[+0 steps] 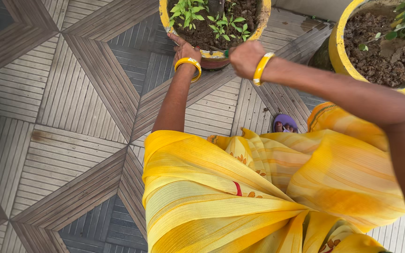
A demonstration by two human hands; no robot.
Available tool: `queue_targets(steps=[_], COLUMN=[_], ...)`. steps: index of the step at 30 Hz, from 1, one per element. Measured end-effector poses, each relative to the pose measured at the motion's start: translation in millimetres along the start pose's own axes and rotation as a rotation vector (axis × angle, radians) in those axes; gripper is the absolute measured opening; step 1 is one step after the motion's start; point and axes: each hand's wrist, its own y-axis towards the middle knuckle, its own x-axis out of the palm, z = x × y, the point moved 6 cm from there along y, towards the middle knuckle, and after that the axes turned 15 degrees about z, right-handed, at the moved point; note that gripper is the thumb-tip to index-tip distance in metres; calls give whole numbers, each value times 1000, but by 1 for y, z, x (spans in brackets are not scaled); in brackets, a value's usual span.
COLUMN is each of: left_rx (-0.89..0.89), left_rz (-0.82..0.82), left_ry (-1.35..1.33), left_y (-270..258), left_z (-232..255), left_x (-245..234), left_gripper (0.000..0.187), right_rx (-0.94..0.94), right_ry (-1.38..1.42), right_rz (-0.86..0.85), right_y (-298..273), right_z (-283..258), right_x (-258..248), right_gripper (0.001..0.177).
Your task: The person loosens soil in a yellow flowerpot containing small green plants using a green-handled trowel. They then pour water from a white container into the pot to water the plants.
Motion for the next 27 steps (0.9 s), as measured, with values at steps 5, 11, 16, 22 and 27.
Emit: queue_targets(steps=[5,11,16,22,27], left_rx=[-3,8,11,53,40], left_rz=[-11,-31,0,0,-25], left_ry=[27,38,1,11,46], left_y=[-2,-1,-1,-10,-9], left_z=[2,-1,-4,1,3], left_x=[-2,-2,-5,-9,-10], left_gripper=[126,127,125,122,121], right_rx=[-71,-187,-113,76,61], right_ry=[-98,-145,-73,-40,-39], right_rz=[-68,-265,-120,185,213], right_y=[34,104,98,9,3], right_z=[23,1,-17,7,7], right_x=[-62,-43,-10,40,38], right_gripper=[22,19,14,12,8])
